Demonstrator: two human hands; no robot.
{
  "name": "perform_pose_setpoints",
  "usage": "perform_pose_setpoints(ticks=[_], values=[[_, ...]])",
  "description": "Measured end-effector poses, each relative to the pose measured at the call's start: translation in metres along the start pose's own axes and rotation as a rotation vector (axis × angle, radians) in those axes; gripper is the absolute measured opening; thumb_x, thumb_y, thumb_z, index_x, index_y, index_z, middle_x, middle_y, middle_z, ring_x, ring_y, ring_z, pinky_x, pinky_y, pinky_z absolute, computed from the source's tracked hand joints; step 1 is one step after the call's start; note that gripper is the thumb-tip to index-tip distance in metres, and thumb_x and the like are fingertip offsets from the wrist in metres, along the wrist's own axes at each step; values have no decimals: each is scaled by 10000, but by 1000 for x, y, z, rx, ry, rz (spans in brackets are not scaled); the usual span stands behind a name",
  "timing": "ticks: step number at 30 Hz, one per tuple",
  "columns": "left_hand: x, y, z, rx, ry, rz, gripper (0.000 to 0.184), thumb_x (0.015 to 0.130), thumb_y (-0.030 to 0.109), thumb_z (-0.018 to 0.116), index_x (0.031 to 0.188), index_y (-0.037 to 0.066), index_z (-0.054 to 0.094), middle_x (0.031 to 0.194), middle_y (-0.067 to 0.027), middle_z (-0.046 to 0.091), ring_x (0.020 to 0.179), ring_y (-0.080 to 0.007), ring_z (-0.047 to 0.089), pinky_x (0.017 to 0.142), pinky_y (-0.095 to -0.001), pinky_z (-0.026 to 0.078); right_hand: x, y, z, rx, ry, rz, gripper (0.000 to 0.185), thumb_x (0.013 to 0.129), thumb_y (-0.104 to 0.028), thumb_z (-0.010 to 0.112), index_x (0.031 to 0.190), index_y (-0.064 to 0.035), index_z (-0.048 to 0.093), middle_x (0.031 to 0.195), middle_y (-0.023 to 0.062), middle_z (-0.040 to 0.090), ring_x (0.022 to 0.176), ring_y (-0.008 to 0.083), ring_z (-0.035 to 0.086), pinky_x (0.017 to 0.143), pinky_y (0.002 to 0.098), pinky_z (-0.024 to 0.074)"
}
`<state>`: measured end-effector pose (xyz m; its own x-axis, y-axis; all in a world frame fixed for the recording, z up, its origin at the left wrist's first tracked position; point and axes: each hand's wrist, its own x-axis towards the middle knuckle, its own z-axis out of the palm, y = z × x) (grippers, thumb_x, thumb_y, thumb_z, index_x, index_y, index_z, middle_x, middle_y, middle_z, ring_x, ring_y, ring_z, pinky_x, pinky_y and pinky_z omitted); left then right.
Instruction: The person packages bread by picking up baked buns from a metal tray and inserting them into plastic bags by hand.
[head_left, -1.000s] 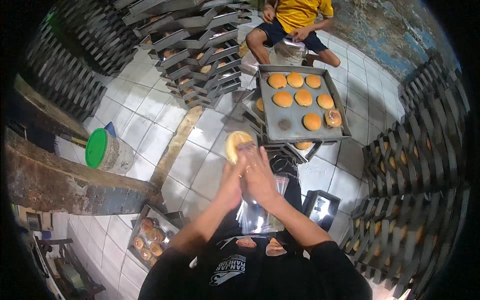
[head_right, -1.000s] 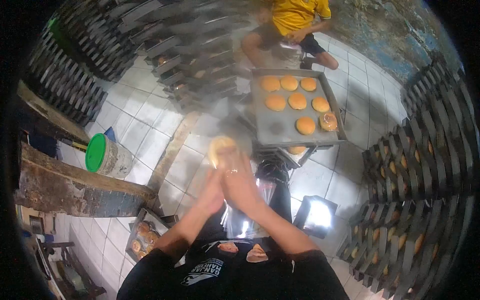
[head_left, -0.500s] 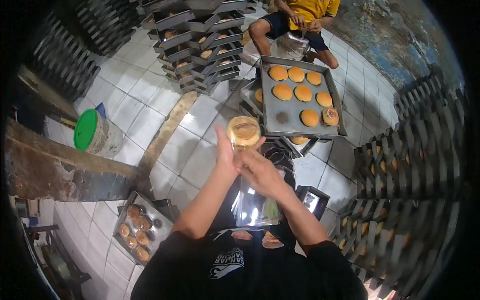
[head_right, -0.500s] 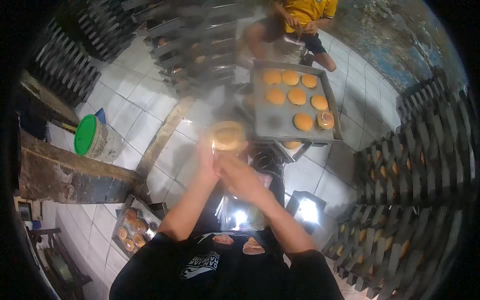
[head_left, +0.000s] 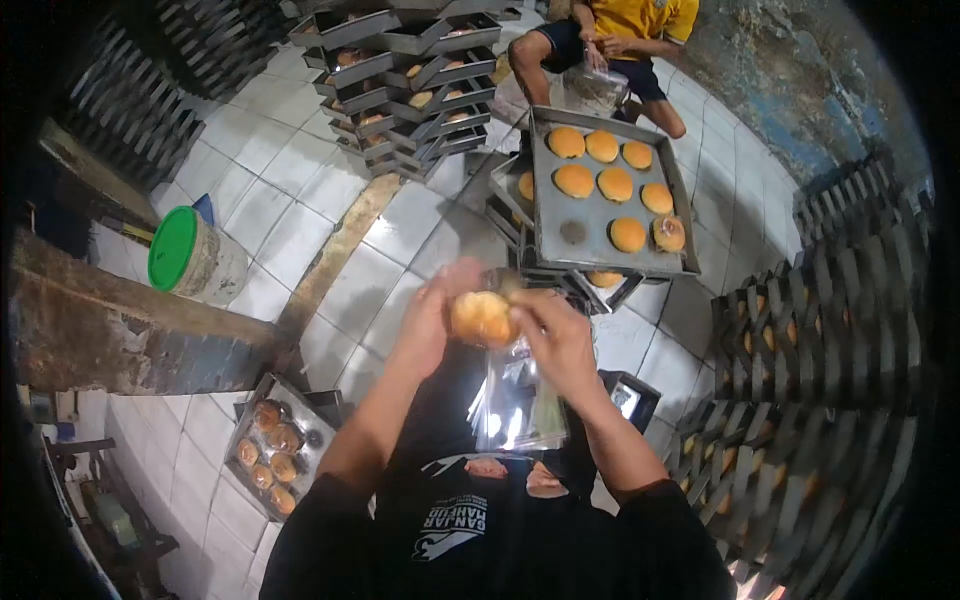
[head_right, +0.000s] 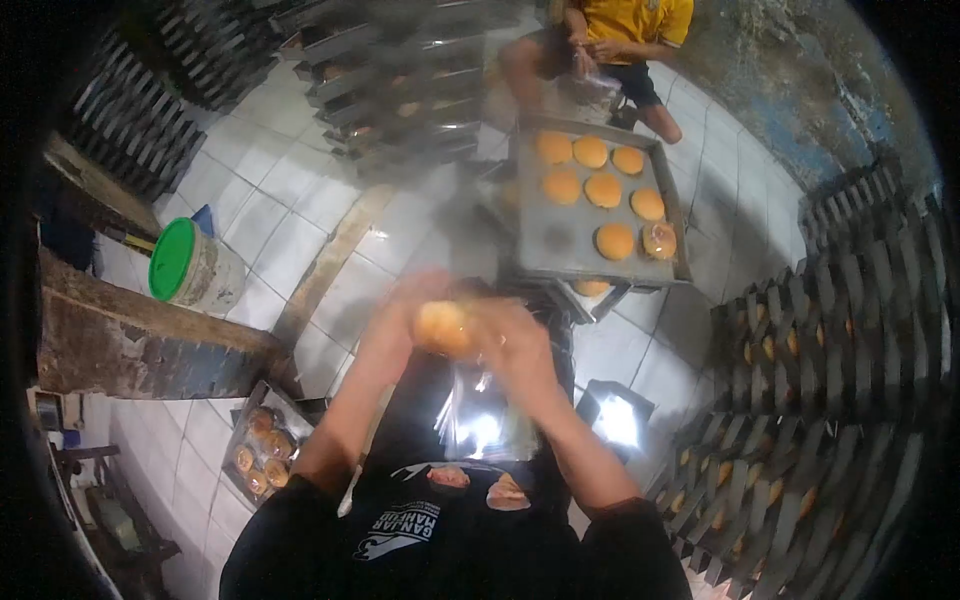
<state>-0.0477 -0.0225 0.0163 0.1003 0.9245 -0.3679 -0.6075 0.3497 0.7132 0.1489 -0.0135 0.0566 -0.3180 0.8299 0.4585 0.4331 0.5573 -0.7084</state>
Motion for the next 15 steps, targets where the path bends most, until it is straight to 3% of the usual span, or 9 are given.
perform_pose_setpoints(ticks=[1,2,4,5,6,7,11,14,15], values=[[3,1,0,-80,-74,-4,401,1093,329,473,1303,23,626,1247,-113,677,1085,-183,665,934,-323,537,0,18,2,73,0,236,161,923,-91,707,1048,8,687,915,137,682,844,275,677,737,334,533],[3,-2,2,104,-16,140,370,1086,301,498,1263,15,652,1189,-109,692,1030,-167,668,896,-305,536,4,26,3,149,0,468,144,947,-96,682,1046,8,686,877,137,678,814,266,677,716,324,529],[8,-13,10,484,113,438,310,1071,244,550,1183,-1,704,1072,-101,723,920,-134,675,822,-270,534,16,19,1,38,13,232,203,1013,-160,609,959,24,674,742,135,637,684,206,623,655,317,493],[7,-11,14,482,199,473,296,1057,236,592,1022,-21,735,976,-81,731,843,-103,653,771,-251,512,17,14,0,26,9,144,232,1019,-180,608,932,26,669,717,138,622,669,191,606,645,325,485],[8,-6,17,483,228,473,302,1058,237,590,995,-22,730,949,-69,719,812,-101,638,755,-247,502,19,9,-1,10,10,59,263,1025,-199,606,906,28,663,692,142,607,653,176,588,634,332,476],[8,-2,21,483,256,470,310,1058,239,588,967,-24,725,923,-57,706,781,-98,623,738,-243,492,22,2,1,31,46,8,348,1046,-247,581,832,21,637,621,70,553,631,145,543,600,333,439],[35,-4,-5,452,336,500,312,1044,214,603,866,-22,704,870,-32,630,754,-122,577,710,-266,469,42,43,-2,437,48,673,364,1048,-266,594,735,-81,612,658,-79,491,602,56,421,541,254,321],[-3,0,4,838,437,848,261,1007,188,649,855,-14,716,899,-36,584,799,-154,565,737,-293,459,15,37,-8,578,-38,652,371,1042,-285,611,719,-103,594,649,-72,492,573,37,365,518,247,282],[-14,-11,-12,822,386,743,197,966,151,687,859,-12,719,1002,-56,608,862,-170,576,801,-307,458,-6,37,-5,563,-61,636,368,1039,-292,619,730,-93,606,642,-63,500,551,47,393,503,246,314]])
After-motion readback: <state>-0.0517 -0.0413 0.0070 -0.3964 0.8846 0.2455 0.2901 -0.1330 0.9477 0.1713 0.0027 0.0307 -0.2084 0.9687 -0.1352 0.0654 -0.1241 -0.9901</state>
